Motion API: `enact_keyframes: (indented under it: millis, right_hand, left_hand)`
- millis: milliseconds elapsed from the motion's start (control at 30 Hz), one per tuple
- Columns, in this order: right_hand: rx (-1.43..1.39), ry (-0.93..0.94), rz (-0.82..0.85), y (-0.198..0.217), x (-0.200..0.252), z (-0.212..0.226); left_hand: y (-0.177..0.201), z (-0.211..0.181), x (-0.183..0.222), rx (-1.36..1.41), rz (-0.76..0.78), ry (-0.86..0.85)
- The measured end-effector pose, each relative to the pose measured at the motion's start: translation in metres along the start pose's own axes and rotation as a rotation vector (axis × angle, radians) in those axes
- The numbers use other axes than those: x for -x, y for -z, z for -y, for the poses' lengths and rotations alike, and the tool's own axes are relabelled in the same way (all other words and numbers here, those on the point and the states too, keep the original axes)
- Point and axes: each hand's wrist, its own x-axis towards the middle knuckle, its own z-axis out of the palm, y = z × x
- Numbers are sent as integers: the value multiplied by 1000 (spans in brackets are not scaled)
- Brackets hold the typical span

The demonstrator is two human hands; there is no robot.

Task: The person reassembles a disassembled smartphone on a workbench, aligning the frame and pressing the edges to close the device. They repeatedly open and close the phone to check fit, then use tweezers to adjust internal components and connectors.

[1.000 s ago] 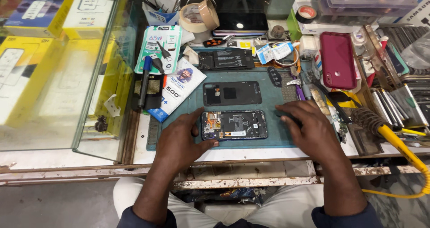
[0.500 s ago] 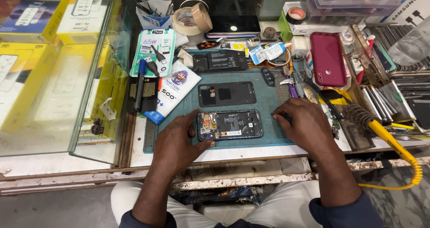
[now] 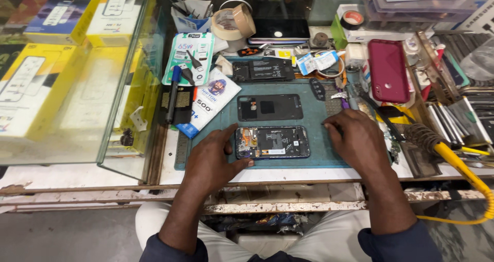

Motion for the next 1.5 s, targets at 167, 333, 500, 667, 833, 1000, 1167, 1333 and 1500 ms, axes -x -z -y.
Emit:
enact_keyframes:
  millis: [167, 333, 500, 667, 833, 1000, 1167, 1333, 1500]
  right_hand:
    - [-157, 27, 85, 3, 3, 10]
    - [-285, 289, 273, 5, 3, 24]
    - [-339, 260, 396, 5, -2, 25]
    - [-339, 329, 417, 3, -11, 19]
    - [-322, 260, 423, 2, -17, 23]
    - [-439, 122, 433, -2, -17, 22]
    - [-599, 60, 440, -12, -13, 7]
    - [-885, -105, 494, -26, -10, -8]
    - [-1075, -187, 519, -34, -3, -17]
  left_hand:
    - [4, 22, -4, 172, 42, -121]
    - [6, 30, -9, 234, 112, -157]
    - [9, 22, -11, 130, 112, -150]
    - [9, 8, -9, 61, 90, -50]
    - [7, 11, -7, 92, 48, -89]
    - [1, 18, -3, 265, 4, -74]
    - [-5, 17, 0, 349, -4, 25]
    - [-18, 7, 2, 426, -177, -26]
    - [-27, -4, 6, 453, -335, -65]
